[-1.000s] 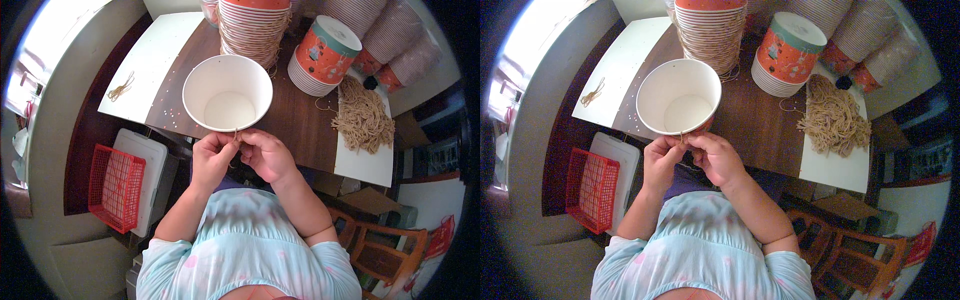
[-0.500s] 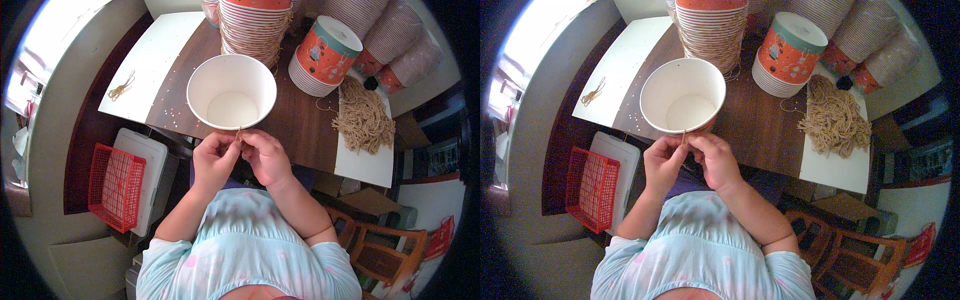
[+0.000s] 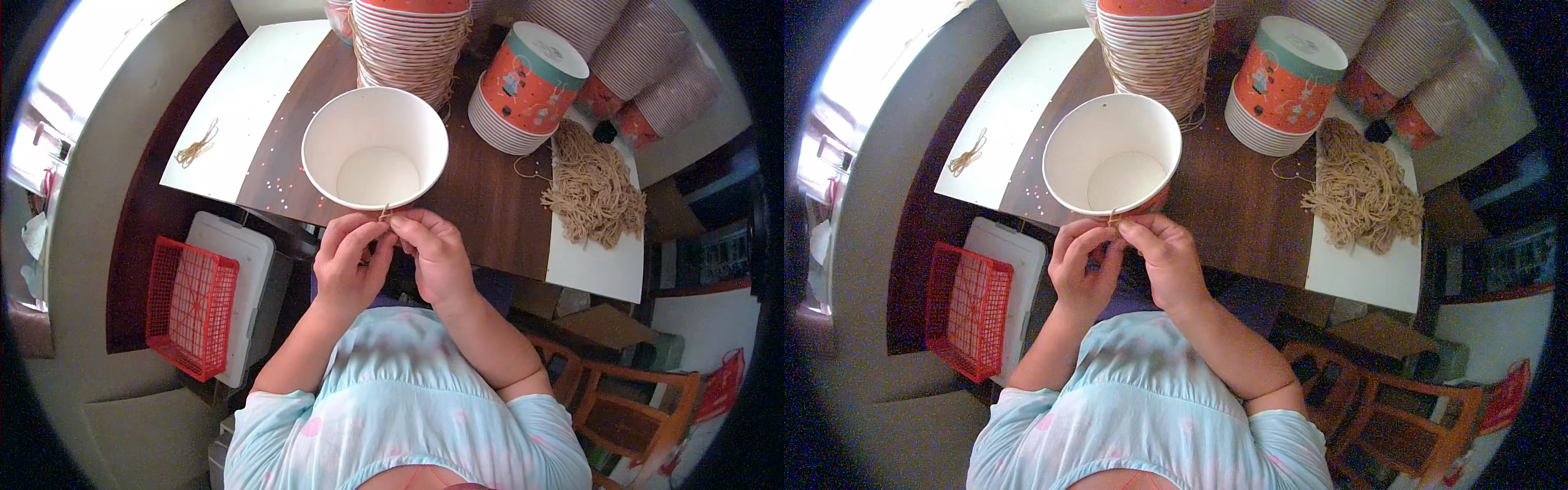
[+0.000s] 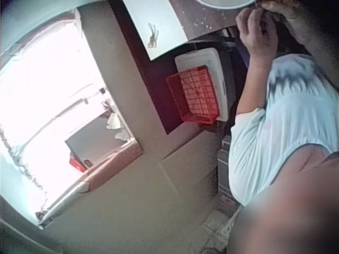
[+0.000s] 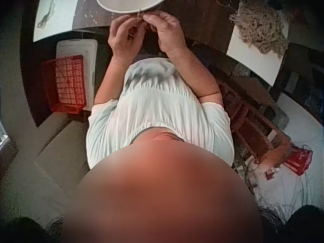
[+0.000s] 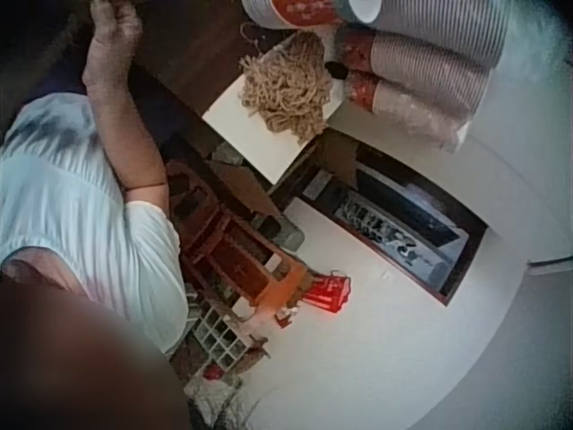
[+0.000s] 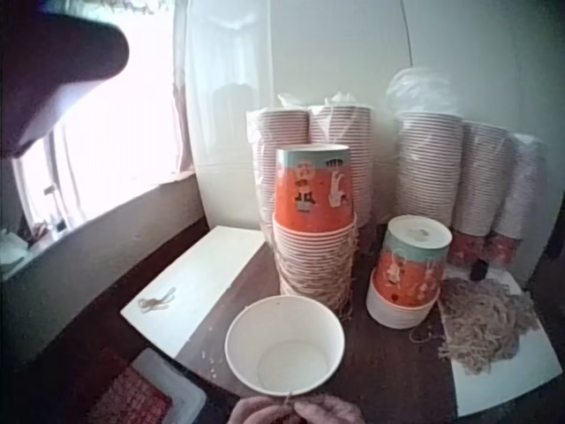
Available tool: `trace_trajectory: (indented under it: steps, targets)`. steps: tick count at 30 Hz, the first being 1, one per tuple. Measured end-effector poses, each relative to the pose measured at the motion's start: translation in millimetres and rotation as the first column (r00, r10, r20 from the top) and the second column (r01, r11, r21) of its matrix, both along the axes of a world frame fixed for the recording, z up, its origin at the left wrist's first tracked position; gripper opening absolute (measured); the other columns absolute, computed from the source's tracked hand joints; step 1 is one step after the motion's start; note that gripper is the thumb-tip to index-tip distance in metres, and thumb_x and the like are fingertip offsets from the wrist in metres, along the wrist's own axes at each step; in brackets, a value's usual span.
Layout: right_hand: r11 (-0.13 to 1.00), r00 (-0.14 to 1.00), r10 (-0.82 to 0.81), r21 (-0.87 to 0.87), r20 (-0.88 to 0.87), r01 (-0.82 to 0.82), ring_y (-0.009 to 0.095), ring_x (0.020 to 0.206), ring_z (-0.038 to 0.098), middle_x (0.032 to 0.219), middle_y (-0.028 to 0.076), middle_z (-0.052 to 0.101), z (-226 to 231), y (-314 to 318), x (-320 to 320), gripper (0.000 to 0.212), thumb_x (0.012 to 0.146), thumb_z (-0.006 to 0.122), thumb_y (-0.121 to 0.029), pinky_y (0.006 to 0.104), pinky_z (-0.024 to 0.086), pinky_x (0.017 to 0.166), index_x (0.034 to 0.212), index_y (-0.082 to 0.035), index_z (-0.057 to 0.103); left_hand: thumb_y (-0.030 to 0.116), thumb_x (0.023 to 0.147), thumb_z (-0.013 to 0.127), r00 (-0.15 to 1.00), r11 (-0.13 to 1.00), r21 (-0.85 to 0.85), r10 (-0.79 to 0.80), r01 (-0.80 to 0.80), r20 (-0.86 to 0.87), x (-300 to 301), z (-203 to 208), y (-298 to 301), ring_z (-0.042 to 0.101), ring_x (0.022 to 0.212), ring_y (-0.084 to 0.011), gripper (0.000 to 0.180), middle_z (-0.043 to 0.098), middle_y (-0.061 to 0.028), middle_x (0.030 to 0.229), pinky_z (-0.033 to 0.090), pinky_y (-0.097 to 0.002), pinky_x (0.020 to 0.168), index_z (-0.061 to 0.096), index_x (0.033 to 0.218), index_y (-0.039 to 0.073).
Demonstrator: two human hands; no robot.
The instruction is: Manually threading and securing string handles into the holes of paper buckets.
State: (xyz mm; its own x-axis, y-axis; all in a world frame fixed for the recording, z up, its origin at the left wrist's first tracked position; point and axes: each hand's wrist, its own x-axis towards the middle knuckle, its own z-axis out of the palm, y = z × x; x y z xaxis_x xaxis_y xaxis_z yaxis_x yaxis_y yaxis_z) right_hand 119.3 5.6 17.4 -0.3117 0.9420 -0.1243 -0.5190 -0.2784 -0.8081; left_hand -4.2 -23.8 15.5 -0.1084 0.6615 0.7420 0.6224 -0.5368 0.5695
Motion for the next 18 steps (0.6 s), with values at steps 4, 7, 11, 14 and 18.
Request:
trace_trajectory:
  steps: [4,7,11,14,18]
  targets:
    - [0.999,0.998,-0.032,0.004,0.056,0.032,0.006,0.073,0.055,0.086,0.001,0.066,-1.0,-0.5,-0.1,0.016,0.087,0.059,-0.015,0.0201,0.043,0.069,0.093,-0.003,0.068,-0.005,0.074,0.07,1.0,0.999,-0.041,0.021,-0.02,0.008,-1.1,2.6,0.3,0.061,0.067,-0.0156,0.022,0.062,-0.0103,0.089,0.049,-0.0233,0.052,0.063,0.094,0.002]
    - [0.997,0.993,-0.029,-0.061,0.118,0.037,0.004,0.063,0.046,0.079,-0.002,0.063,-2.9,0.6,0.6,0.019,0.087,0.059,-0.021,0.0193,0.036,0.06,0.092,-0.006,0.069,-0.004,0.077,0.068,0.997,0.992,-0.125,-0.017,0.026,0.07,-3.1,2.0,-0.9,0.061,0.067,-0.0134,0.017,0.063,-0.0089,0.084,0.049,-0.023,0.056,0.063,0.092,0.001]
    - [0.995,0.995,-0.051,-0.083,0.083,0.058,0.003,0.059,0.041,0.073,-0.005,0.06,-5.2,5.5,0.9,0.021,0.087,0.059,-0.027,0.0202,0.031,0.056,0.09,-0.009,0.07,-0.003,0.079,0.066,0.915,0.924,-0.329,-0.051,0.195,0.399,-5.5,-0.1,-4.4,0.059,0.068,-0.0078,0.01,0.063,-0.0049,0.081,0.048,-0.0207,0.059,0.063,0.088,0.0]
    - [0.989,0.996,0.047,-0.144,0.069,-0.037,0.004,0.06,0.042,0.07,-0.006,0.058,-6.3,8.3,1.3,0.02,0.086,0.06,-0.028,0.0208,0.031,0.056,0.089,-0.01,0.069,-0.003,0.081,0.066,0.837,0.87,-0.382,-0.06,0.311,0.544,-6.9,-1.1,-6.1,0.057,0.069,-0.0053,0.007,0.064,-0.0027,0.081,0.047,-0.0196,0.06,0.063,0.088,-0.002]
    - [0.964,0.984,0.159,-0.201,-0.081,-0.172,0.008,0.066,0.051,0.084,0.0,0.064,-8.1,11.5,3.1,0.016,0.086,0.059,-0.02,0.0225,0.038,0.058,0.091,-0.006,0.066,-0.003,0.083,0.064,0.743,0.839,-0.352,-0.089,0.414,0.663,-8.4,-2.1,-7.4,0.056,0.069,-0.0038,0.005,0.064,-0.0014,0.083,0.046,-0.0183,0.06,0.063,0.088,-0.003]
